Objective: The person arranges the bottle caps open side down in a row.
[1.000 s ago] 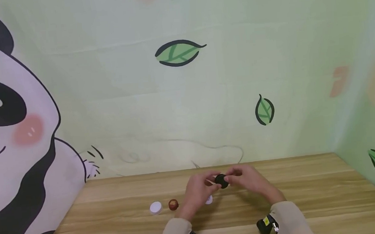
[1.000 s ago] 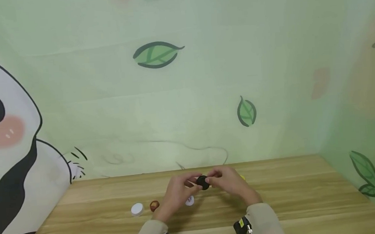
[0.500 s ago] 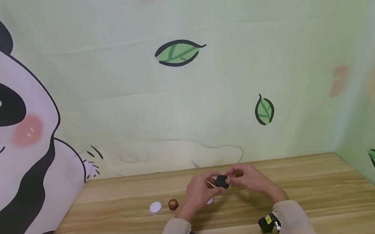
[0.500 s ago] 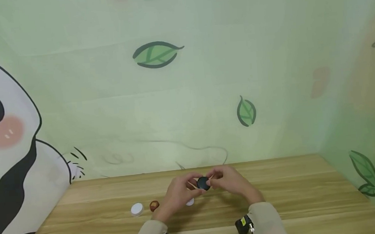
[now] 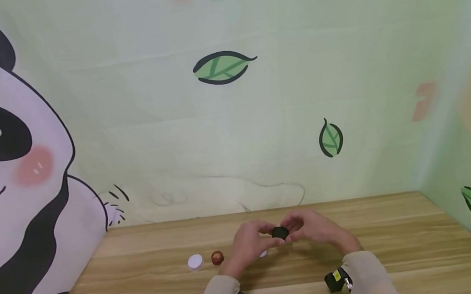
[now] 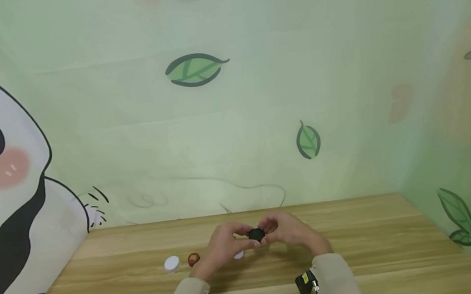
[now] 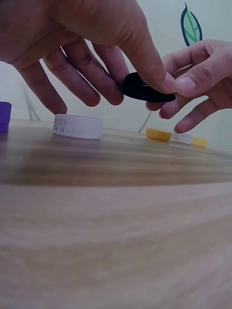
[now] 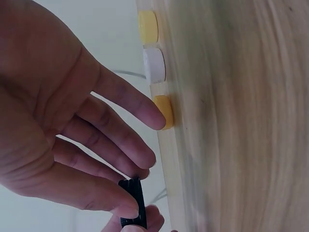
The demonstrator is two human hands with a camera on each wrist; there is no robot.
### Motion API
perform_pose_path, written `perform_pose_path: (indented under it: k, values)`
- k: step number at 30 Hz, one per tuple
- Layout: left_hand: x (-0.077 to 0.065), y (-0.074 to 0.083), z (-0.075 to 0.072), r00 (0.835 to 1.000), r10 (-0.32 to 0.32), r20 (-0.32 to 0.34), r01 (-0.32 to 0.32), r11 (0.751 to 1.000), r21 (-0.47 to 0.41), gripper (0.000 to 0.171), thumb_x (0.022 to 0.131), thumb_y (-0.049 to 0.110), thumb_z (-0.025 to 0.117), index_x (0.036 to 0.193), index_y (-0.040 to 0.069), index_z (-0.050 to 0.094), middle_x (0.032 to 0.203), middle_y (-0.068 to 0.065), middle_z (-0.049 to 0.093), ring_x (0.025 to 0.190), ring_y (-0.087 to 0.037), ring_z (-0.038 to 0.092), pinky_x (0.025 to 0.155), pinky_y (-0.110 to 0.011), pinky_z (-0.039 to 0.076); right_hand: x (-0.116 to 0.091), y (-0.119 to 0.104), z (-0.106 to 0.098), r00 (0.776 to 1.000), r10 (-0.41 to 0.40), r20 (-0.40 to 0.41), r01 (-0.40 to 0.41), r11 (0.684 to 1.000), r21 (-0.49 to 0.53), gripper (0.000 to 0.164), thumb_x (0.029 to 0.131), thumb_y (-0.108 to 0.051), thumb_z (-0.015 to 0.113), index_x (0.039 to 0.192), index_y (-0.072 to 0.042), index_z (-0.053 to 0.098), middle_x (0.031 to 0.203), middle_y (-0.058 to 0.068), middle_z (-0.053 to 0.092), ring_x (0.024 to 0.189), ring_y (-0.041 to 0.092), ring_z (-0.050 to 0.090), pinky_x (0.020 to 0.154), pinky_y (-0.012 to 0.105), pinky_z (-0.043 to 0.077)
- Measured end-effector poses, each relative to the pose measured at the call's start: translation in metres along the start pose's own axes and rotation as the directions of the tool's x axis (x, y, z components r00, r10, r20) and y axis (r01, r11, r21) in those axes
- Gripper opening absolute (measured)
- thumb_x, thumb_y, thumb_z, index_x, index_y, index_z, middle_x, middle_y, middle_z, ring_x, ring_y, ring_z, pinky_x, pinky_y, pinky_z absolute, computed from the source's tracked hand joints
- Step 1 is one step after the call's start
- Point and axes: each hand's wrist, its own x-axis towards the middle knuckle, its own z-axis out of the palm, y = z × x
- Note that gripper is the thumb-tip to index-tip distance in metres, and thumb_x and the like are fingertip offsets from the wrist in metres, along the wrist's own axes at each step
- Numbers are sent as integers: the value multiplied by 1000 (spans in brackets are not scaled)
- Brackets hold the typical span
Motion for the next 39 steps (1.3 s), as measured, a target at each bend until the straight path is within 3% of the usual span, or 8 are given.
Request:
perform_pose_path:
  k: [14, 25, 39]
  values:
    - [-2, -2, 4, 998, -28, 65, 25, 999, 32, 32, 85, 22, 92, 112, 10, 79, 111, -3, 79, 108, -24, 71, 97, -47, 55, 4, 4, 9, 999, 49, 1, -48, 996, -80, 33, 85, 3, 85, 114, 4, 69, 101, 7, 73, 92, 19, 68, 84, 31, 57]
    - [-2, -1, 4, 996, -38, 84, 33, 997, 66, 40, 85, 19, 92, 119, 6, 77, 116, -7, 78, 110, -24, 71, 97, -44, 56, 5, 2, 12, 999, 50, 6, -49, 990, -129, 30, 85, 0, 87, 110, 2, 70, 98, 6, 73, 90, 18, 67, 81, 30, 56]
    - [-3, -2, 3, 993, -14, 116, 5, 997, 79, 34, 82, 13, 93, 112, 7, 79, 107, -4, 80, 102, -17, 73, 95, -38, 55, 5, 3, 16, 996, 93, 15, -90, 986, -138, 29, 84, 0, 88, 108, 1, 71, 97, 6, 72, 89, 18, 66, 80, 31, 56]
